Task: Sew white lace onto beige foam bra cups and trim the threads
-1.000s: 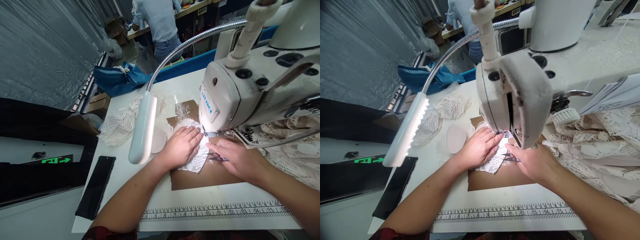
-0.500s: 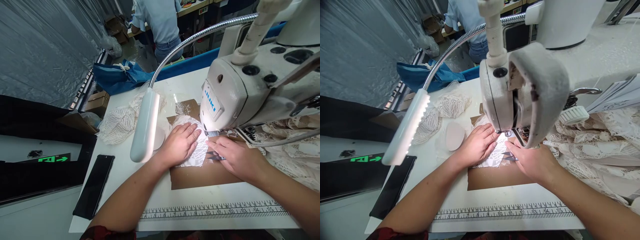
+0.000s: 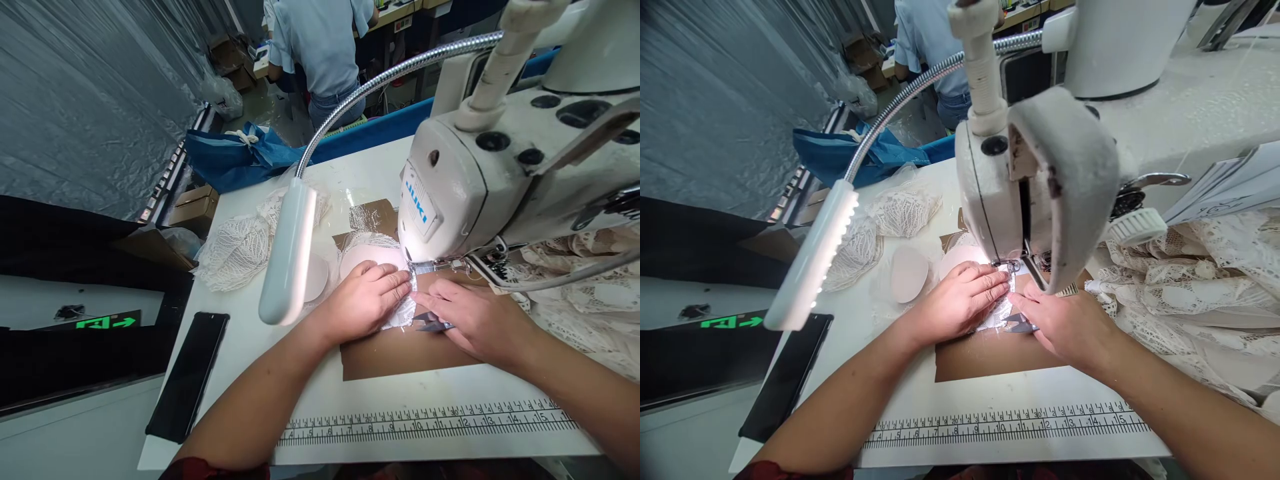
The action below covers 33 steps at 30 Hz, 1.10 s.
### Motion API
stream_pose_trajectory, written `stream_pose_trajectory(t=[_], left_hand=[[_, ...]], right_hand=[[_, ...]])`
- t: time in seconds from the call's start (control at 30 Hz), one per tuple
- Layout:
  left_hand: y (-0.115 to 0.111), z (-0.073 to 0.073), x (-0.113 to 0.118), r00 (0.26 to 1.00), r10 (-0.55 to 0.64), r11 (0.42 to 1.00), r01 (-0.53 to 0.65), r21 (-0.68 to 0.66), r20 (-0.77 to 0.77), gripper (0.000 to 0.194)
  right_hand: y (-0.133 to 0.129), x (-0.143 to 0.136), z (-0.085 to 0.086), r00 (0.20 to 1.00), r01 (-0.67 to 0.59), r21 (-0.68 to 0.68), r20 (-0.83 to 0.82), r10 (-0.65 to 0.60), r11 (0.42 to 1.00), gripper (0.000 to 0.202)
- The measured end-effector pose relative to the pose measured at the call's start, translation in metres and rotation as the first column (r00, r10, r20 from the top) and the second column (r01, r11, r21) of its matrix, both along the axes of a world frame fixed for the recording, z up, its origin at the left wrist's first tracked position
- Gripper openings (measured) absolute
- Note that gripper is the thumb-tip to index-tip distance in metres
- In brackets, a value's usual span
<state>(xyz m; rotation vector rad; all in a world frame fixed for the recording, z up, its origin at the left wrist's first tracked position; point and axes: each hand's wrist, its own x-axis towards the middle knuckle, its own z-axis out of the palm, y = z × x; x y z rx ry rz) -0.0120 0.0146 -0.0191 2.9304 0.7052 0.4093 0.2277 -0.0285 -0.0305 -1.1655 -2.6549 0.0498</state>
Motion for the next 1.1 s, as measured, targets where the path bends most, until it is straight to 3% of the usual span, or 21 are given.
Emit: stream_pose_trajectory(t=[0.23, 0.4, 0.53, 0.7, 0.9, 1.0, 1.1], left_hand=[[-0.004, 0.005, 0.002, 0.998, 0.053, 0.997, -0.055, -0.062, -0.034, 0.04], [-0.006, 0.005, 0.005, 0.99, 0.123, 0.99, -0.127, -0.057, -0.071, 0.045], [-0.007, 0.003, 0.007, 0.981, 0.179, 0.982, -0.182, -0.042, -0.074, 0.047], [-0.009, 0.003, 0.007, 0.97, 0.23, 0.972, -0.234, -0.039, -0.079, 0.048], [-0.013, 0.007, 0.007, 0.894, 0.419, 0.905, -0.426, -0.009, -0.16, 0.061], [-0.029, 0.018, 0.008, 0.878, 0.425, 0.891, -0.448, -0.066, -0.22, 0.066], [-0.063, 0.031, 0.01, 0.898, 0.371, 0.9, -0.411, -0.144, -0.238, 0.067]], right_hand=[[0.0, -0.001, 0.0, 0.999, 0.038, 0.041, 0.009, -0.038, 0.998, 0.044], [0.001, -0.01, -0.005, 0.99, 0.138, 0.177, 0.001, -0.14, 0.975, 0.04], [0.001, -0.012, -0.014, 0.974, 0.215, 0.19, 0.032, -0.225, 0.958, 0.046], [0.001, -0.008, -0.02, 0.972, 0.235, 0.083, -0.043, -0.232, 0.969, 0.045], [0.003, -0.004, -0.007, 0.962, 0.204, -0.114, -0.162, -0.22, 0.972, 0.04], [0.005, -0.002, 0.0, 0.935, 0.144, -0.243, -0.285, -0.212, 0.959, 0.033], [0.006, -0.005, 0.007, 0.899, 0.105, -0.317, -0.375, -0.226, 0.943, 0.035]])
